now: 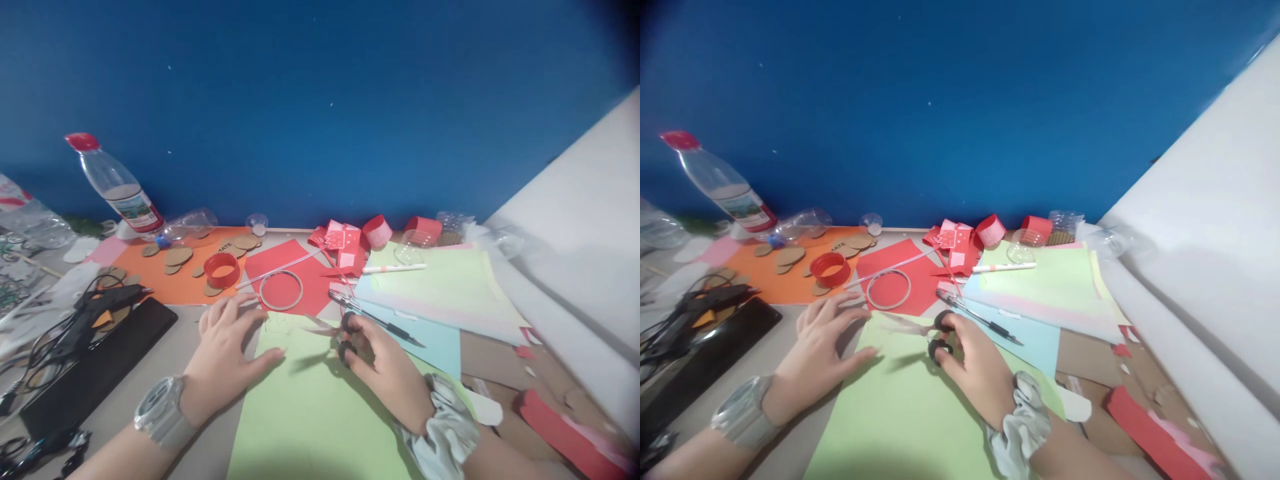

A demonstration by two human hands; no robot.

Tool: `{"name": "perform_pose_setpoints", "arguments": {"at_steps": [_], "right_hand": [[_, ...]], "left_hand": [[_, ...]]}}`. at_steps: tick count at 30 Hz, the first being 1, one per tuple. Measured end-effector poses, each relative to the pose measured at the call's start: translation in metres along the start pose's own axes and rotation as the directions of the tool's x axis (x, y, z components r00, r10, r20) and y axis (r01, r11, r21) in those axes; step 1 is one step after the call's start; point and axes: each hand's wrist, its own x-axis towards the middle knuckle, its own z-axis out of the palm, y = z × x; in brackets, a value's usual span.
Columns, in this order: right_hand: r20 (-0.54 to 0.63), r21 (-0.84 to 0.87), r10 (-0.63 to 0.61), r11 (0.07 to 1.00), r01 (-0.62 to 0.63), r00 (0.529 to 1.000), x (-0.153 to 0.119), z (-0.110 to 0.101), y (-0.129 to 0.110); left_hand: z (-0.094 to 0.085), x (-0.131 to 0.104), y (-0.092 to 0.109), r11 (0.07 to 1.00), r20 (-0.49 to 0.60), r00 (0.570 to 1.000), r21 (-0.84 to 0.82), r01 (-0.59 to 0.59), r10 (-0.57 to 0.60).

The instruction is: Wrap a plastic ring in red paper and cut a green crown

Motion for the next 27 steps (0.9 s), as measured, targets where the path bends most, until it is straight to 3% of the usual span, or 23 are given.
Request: {"name": "perform_pose_setpoints", "arguments": {"at_steps": [5,11,16,23,25,27], "right_hand": [[-0.005,0.055,0.062,0.997,-0.062,0.998,0.003,0.004,0.0],[0.24,0.047,0.18,0.979,-0.196,0.954,0.01,-0.008,-0.013],[0.37,0.007,0.183,0.98,-0.2,0.911,0.013,-0.023,-0.022],[0.382,0.201,0.194,0.937,-0.286,0.904,0.004,-0.01,-0.015],[0.41,0.126,0.228,0.945,-0.302,0.883,0.003,-0.008,-0.019],[0.358,0.013,0.25,0.962,-0.273,0.899,0.002,-0.009,-0.024]], "left_hand": [[0.008,-0.002,0.002,1.0,0.035,0.999,0.028,0.013,-0.014],[0.014,-0.005,-0.005,0.997,0.129,0.989,0.037,-0.073,0.068],[0.016,-0.007,-0.006,0.991,0.138,0.982,-0.04,-0.127,0.132],[0.015,-0.007,-0.006,0.989,0.128,0.983,-0.075,-0.126,0.135],[0.015,-0.007,-0.005,0.989,0.127,0.983,-0.081,-0.127,0.136],[0.014,-0.007,-0.005,0.987,0.133,0.98,-0.083,-0.135,0.146]]}}
